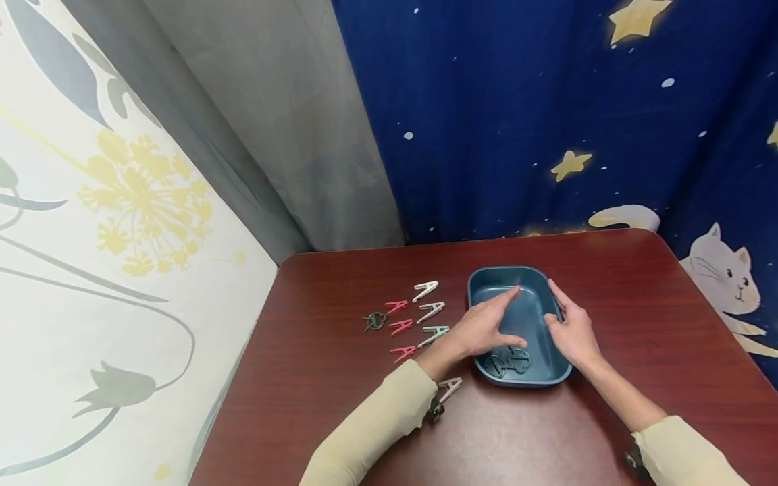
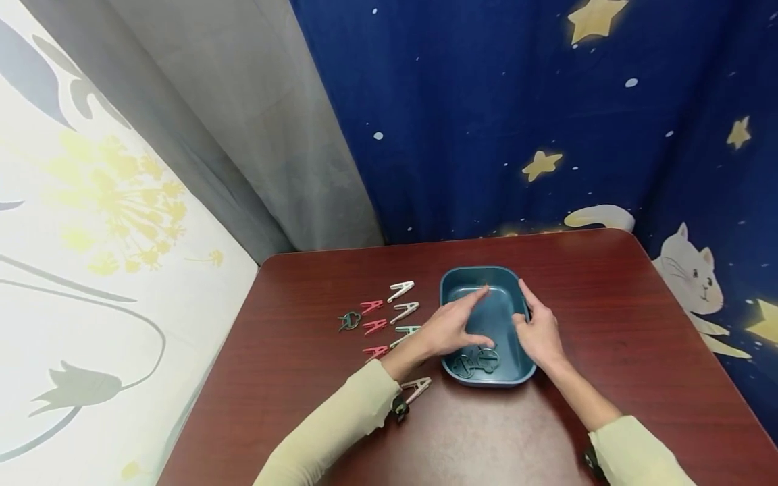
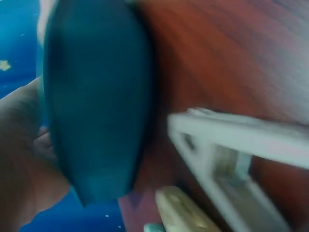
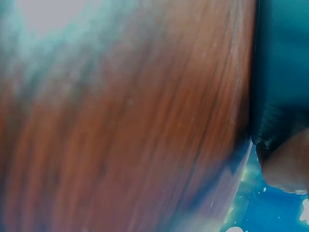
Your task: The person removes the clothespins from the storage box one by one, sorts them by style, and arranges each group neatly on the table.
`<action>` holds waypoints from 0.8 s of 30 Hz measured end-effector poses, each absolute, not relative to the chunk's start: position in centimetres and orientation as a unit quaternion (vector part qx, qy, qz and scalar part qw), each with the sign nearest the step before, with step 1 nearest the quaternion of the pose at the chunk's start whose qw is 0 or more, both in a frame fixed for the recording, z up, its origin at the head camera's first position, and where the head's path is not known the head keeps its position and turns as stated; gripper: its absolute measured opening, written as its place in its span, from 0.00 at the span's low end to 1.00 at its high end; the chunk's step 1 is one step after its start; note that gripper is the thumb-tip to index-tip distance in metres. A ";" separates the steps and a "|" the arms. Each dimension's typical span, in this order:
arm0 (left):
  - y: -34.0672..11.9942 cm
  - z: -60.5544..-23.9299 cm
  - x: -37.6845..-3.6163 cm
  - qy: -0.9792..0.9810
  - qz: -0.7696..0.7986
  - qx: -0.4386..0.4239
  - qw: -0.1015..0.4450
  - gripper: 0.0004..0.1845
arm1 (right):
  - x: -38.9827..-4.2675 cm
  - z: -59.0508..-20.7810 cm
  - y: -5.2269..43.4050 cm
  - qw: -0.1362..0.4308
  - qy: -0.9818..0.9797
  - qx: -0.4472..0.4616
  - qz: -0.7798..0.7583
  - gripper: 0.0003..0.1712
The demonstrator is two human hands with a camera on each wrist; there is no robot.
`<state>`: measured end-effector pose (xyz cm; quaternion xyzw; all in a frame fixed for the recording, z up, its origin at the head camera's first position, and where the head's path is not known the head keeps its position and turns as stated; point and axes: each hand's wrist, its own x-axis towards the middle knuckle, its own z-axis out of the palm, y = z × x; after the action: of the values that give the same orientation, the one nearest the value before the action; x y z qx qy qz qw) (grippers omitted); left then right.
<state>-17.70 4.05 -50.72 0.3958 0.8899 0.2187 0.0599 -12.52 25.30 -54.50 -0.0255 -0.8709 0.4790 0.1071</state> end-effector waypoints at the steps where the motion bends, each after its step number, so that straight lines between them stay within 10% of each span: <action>1: 4.4 -50.7 -17.6 0.889 0.204 0.404 0.065 0.57 | -12.5 -54.5 25.4 0.111 -0.872 -0.026 0.476 0.42; 12: 6.1 -51.1 -17.9 0.836 0.325 0.371 0.239 0.46 | -12.6 -54.5 25.5 0.120 -0.873 -0.007 0.472 0.43; 24: 7.4 -52.2 -17.2 0.881 0.168 0.391 0.207 0.38 | -12.6 -54.5 25.5 0.108 -0.872 -0.021 0.476 0.45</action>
<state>-17.15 7.37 -52.21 0.3912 0.8809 0.1676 0.2070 -12.62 25.53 -54.47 -0.0212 -0.8724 0.4761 0.1085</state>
